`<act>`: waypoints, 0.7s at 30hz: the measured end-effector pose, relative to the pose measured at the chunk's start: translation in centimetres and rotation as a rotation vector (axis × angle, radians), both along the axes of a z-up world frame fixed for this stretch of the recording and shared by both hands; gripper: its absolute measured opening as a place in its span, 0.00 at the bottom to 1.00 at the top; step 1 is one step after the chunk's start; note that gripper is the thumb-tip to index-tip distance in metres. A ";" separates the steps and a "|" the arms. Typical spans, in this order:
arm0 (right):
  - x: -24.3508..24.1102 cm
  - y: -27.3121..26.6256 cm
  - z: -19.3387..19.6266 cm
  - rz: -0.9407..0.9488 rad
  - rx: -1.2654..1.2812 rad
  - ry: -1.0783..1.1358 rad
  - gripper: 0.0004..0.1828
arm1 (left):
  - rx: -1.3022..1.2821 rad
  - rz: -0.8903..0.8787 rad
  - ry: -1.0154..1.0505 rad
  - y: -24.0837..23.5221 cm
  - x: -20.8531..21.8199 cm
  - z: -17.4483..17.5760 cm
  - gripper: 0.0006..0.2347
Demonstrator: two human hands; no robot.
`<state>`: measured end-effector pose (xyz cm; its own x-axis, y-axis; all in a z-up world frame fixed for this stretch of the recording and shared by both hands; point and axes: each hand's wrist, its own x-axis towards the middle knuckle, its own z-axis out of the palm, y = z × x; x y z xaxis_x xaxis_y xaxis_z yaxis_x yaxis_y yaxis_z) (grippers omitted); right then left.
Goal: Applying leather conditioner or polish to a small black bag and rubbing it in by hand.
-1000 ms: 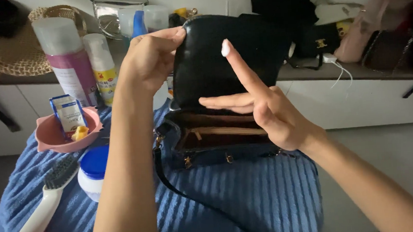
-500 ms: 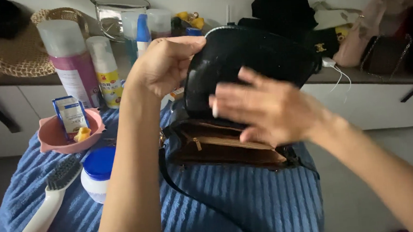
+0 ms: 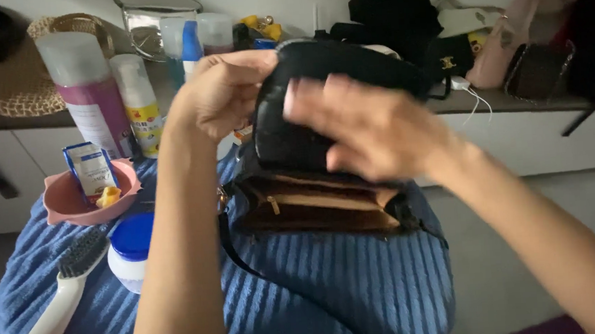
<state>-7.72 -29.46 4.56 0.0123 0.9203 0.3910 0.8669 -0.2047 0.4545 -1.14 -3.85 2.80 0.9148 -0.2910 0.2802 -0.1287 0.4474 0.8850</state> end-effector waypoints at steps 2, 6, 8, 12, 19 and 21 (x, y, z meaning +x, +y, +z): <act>-0.2 -0.5 1.4 -0.254 0.074 -0.044 0.39 | 0.002 0.138 0.016 -0.1 -1.0 0.3 0.03; -1.5 1.8 -1.9 -0.294 0.141 -0.026 0.40 | 0.004 0.178 -0.014 0.1 -1.0 0.2 0.04; -2.9 2.6 -3.1 -0.093 -0.067 0.154 0.37 | -0.041 0.038 -0.130 0.3 -1.7 0.4 0.03; -0.5 0.0 -0.7 0.006 -0.120 -0.025 0.30 | 0.079 0.119 -0.141 0.3 -2.8 1.6 0.08; -2.0 0.3 -2.3 -0.235 0.114 0.099 0.39 | 0.146 0.121 -0.175 0.5 -3.6 1.4 0.03; -1.6 0.2 -2.7 -0.126 0.061 0.137 0.38 | 0.224 0.130 -0.178 0.7 -3.6 1.4 0.03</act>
<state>-9.35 -29.23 1.87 0.1827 0.8827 0.4330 0.8856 -0.3390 0.3174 -4.78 -3.12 4.19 0.8907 -0.2470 0.3816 -0.3341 0.2136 0.9180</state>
